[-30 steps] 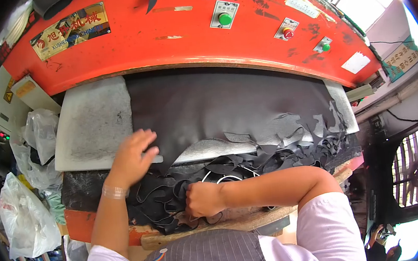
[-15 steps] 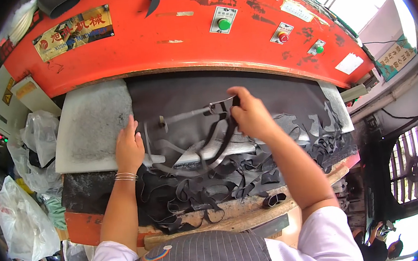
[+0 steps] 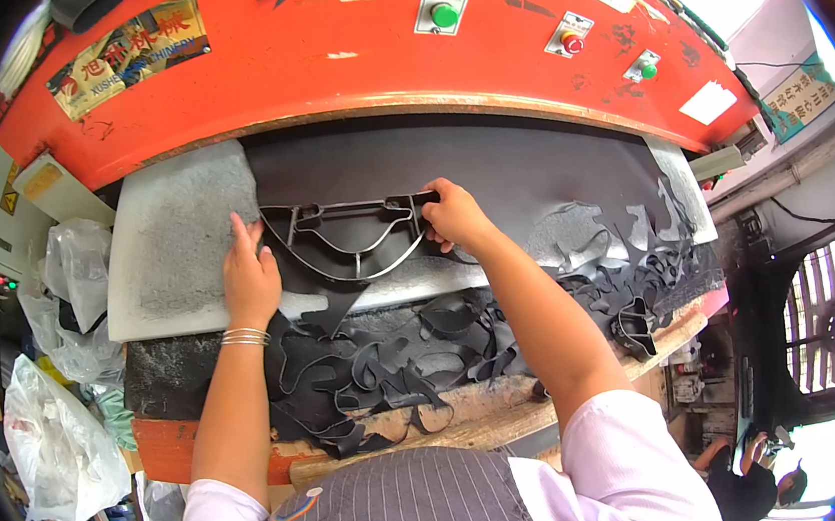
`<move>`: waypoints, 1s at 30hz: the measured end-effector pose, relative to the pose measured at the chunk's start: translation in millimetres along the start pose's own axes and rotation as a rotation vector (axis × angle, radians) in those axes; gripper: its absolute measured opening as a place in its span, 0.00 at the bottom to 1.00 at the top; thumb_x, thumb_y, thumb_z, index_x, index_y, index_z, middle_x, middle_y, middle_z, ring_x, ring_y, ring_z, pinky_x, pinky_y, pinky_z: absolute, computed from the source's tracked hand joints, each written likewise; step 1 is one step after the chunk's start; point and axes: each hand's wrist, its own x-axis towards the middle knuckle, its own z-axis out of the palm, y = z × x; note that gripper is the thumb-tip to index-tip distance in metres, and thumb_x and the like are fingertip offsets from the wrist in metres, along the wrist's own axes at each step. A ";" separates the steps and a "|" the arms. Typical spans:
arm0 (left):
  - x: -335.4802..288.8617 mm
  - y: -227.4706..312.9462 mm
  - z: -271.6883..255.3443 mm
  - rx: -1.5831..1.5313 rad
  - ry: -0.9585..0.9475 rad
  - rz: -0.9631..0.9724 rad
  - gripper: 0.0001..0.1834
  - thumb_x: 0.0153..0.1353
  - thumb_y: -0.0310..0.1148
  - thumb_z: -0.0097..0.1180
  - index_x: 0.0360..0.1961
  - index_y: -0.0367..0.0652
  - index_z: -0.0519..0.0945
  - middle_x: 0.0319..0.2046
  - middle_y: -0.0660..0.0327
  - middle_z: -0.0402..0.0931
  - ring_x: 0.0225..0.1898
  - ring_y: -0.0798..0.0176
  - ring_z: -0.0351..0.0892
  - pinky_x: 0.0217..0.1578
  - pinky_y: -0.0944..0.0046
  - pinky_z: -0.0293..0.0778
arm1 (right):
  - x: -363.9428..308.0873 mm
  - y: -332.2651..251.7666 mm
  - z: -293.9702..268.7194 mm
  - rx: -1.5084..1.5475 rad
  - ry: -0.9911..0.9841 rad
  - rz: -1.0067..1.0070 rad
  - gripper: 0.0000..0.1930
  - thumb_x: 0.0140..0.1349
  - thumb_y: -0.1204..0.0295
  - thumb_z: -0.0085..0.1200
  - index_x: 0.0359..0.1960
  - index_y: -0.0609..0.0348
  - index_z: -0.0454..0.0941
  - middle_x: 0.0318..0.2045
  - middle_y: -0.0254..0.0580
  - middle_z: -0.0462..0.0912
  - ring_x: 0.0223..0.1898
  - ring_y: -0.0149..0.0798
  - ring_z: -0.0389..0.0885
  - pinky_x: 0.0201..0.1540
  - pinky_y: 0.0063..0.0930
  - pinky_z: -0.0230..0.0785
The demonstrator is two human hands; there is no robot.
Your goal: Operating a hydraulic press to die-cut shoe components from black synthetic material.
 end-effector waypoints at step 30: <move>25.0 -4.3 23.4 0.075 -0.049 -0.134 0.36 0.58 0.26 0.44 0.68 0.31 0.50 0.60 0.56 0.71 0.55 0.51 0.71 0.64 0.53 0.52 | -20.1 43.2 15.0 -0.478 0.289 -0.750 0.28 0.37 0.53 0.71 0.35 0.59 0.74 0.36 0.48 0.76 0.45 0.54 0.74 0.60 0.52 0.60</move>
